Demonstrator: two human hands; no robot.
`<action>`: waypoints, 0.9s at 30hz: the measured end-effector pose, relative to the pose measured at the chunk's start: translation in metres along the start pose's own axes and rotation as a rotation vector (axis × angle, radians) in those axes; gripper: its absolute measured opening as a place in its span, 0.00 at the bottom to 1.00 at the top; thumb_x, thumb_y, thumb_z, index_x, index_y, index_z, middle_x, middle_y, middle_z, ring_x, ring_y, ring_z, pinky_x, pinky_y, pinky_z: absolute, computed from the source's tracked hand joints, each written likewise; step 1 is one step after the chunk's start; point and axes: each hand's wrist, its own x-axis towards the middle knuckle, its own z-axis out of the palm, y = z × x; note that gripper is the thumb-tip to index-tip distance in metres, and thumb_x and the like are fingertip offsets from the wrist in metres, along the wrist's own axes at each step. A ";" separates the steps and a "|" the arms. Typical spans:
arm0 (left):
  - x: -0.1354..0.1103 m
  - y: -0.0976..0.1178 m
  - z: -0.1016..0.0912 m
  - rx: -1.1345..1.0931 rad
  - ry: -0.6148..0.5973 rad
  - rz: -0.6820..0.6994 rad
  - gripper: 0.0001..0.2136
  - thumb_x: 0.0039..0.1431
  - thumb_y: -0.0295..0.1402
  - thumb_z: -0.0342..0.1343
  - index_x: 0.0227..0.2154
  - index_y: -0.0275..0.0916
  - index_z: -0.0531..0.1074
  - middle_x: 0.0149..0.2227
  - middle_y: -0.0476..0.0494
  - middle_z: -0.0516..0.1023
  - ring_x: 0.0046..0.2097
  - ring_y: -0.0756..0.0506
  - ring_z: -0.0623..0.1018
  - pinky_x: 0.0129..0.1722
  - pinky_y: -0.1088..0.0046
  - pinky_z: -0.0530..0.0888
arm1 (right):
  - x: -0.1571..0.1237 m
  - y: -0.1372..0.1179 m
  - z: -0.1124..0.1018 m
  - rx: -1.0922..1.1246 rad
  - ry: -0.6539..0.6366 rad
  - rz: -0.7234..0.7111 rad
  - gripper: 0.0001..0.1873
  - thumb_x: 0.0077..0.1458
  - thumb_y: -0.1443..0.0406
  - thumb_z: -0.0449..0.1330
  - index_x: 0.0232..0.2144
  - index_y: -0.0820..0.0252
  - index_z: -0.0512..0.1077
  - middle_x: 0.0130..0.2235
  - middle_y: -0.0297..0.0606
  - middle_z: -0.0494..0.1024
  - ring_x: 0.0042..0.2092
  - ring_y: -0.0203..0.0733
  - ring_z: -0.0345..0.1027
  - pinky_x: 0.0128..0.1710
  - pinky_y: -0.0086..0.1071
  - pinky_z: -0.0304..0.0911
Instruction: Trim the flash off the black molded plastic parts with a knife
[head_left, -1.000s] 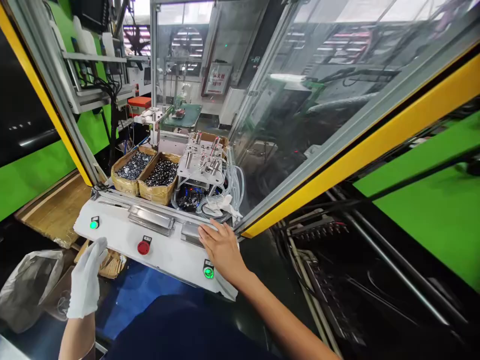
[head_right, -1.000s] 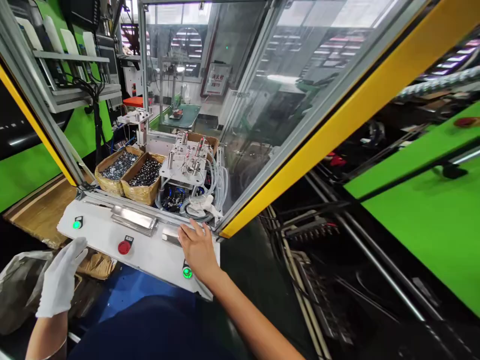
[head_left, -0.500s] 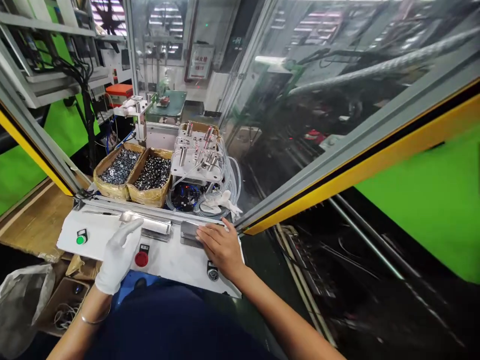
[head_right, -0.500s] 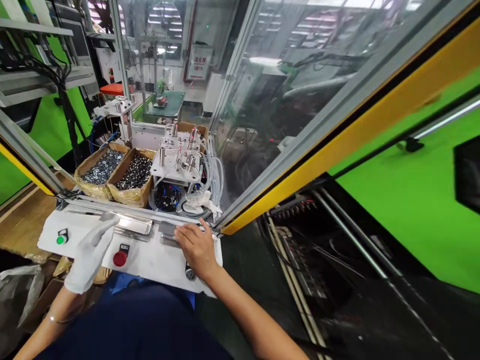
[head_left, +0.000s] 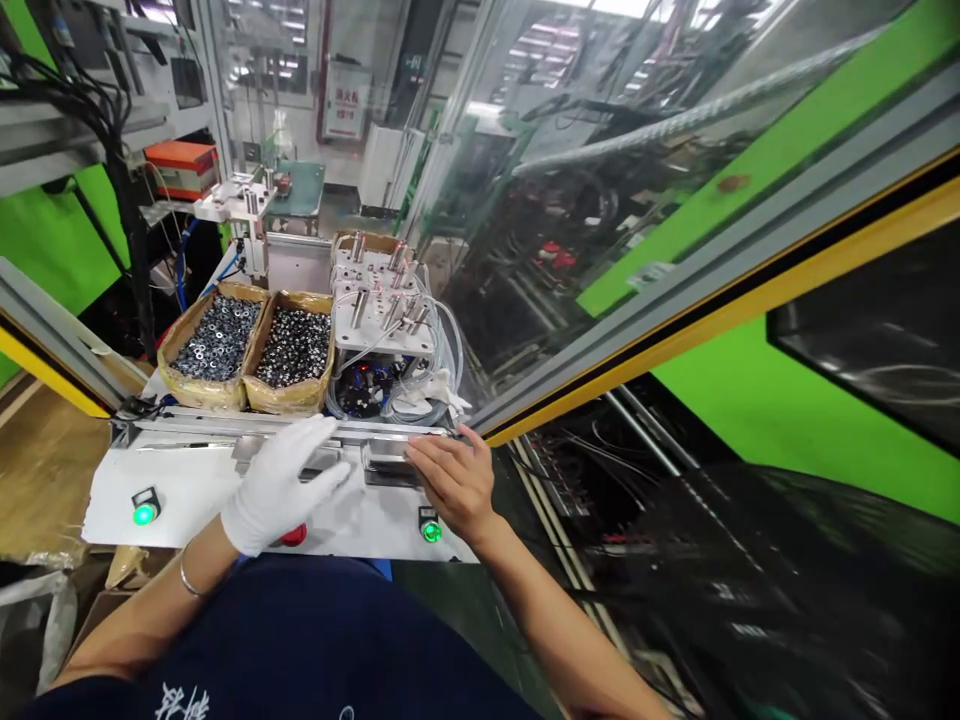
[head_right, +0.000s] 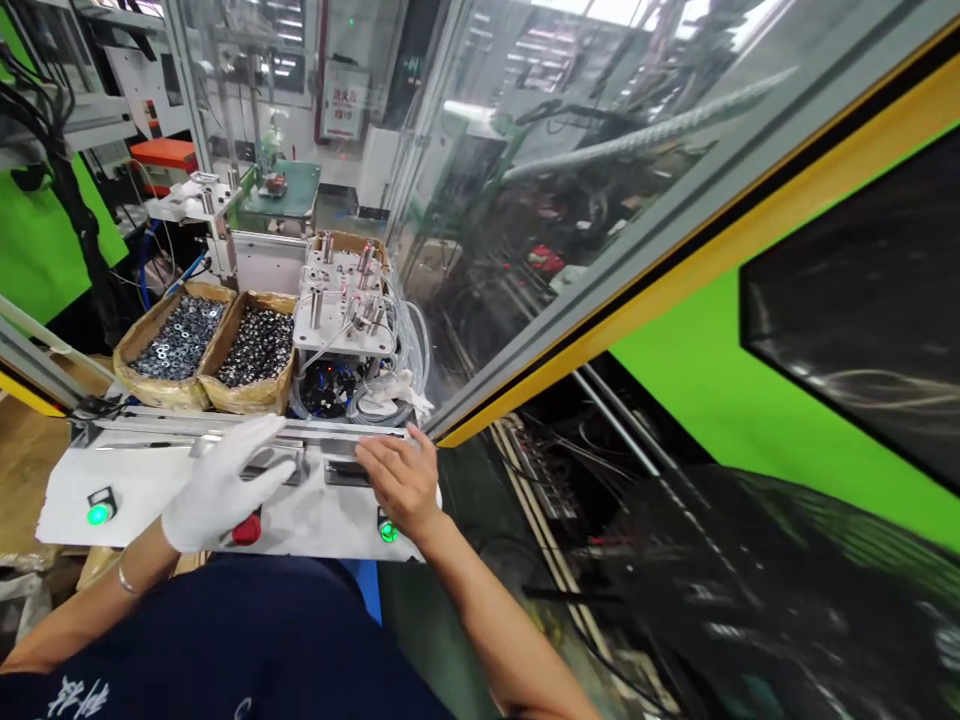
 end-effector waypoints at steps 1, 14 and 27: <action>0.004 0.003 0.003 -0.021 -0.035 0.028 0.24 0.56 0.41 0.60 0.54 0.36 0.70 0.54 0.33 0.75 0.57 0.38 0.74 0.58 0.58 0.70 | 0.008 -0.002 -0.001 0.036 -0.037 -0.031 0.14 0.60 0.72 0.55 0.45 0.55 0.73 0.40 0.38 0.83 0.41 0.39 0.74 0.57 0.45 0.56; 0.018 -0.012 -0.028 -0.640 0.055 -0.979 0.21 0.55 0.54 0.52 0.26 0.39 0.67 0.18 0.50 0.76 0.16 0.51 0.73 0.17 0.80 0.66 | 0.099 0.030 -0.001 1.142 -0.506 1.163 0.25 0.41 0.45 0.68 0.29 0.61 0.78 0.29 0.37 0.77 0.30 0.35 0.70 0.31 0.31 0.67; -0.066 -0.060 -0.048 -0.230 0.151 -0.525 0.21 0.64 0.49 0.43 0.49 0.42 0.72 0.38 0.38 0.81 0.34 0.42 0.81 0.34 0.63 0.79 | 0.249 -0.013 0.033 0.649 -0.203 0.570 0.22 0.54 0.46 0.58 0.29 0.58 0.74 0.24 0.35 0.75 0.27 0.39 0.69 0.30 0.35 0.66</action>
